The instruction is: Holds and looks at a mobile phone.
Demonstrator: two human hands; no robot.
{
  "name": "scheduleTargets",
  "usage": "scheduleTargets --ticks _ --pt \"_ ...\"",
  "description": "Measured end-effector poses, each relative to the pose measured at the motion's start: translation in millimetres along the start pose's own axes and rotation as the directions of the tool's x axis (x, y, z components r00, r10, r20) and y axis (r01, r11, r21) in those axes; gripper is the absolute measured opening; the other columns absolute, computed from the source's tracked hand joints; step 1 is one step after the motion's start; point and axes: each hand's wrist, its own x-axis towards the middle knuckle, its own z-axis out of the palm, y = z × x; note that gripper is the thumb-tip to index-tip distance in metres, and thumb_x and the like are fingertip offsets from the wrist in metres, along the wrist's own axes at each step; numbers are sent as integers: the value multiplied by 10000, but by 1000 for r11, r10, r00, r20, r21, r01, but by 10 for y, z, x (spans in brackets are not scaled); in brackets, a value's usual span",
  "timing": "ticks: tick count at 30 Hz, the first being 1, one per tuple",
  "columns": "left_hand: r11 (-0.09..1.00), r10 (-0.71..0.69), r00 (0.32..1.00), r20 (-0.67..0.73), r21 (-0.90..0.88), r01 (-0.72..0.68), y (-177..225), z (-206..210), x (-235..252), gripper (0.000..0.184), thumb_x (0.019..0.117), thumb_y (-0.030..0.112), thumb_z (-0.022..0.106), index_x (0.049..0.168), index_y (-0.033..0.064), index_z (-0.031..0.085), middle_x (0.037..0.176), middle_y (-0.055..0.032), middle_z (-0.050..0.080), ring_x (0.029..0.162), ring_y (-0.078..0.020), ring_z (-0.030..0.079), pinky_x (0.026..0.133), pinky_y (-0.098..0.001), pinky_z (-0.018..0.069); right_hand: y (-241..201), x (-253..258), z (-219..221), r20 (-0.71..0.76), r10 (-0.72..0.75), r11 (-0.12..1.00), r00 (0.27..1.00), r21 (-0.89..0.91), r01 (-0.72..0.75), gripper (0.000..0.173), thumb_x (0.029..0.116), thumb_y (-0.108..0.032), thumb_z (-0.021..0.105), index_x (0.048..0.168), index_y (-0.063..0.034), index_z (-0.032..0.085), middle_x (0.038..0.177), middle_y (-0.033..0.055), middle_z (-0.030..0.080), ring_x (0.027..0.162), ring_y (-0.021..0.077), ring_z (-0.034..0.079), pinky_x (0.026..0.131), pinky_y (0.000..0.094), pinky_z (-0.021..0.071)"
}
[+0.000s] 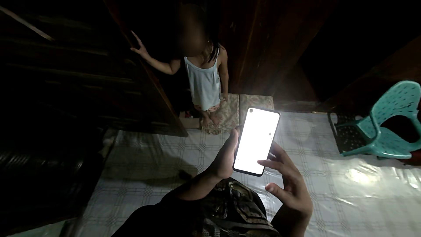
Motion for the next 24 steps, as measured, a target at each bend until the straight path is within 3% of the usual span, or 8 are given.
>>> scheduleTargets --ticks 9,16,24 --pt "1000 5 1000 -10 -5 -5 9 1 -64 764 1001 688 274 1555 164 315 1410 -51 552 1252 -157 576 1027 -372 511 -7 -26 28 8 -2 1000 1000 1 2 449 943 -575 629 1195 -216 727 1577 97 408 1422 223 437 1138 405 445" --pt "1000 8 1000 -8 -12 -8 14 8 -110 740 1013 668 261 1557 170 316 1411 -46 555 1252 -153 577 1029 -368 512 -57 -24 57 -4 -7 1000 1000 12 7 614 948 -560 630 1380 -123 617 1564 97 420 1397 168 454 1100 334 470" --pt "1000 15 1000 -2 -22 -15 31 24 -165 732 1019 657 256 1563 170 304 1413 -38 555 1252 -142 579 1031 -359 512 -88 -69 89 -6 -5 1000 1000 7 5 611 942 -573 630 1383 -150 620 1571 86 414 1410 163 436 1100 329 464"
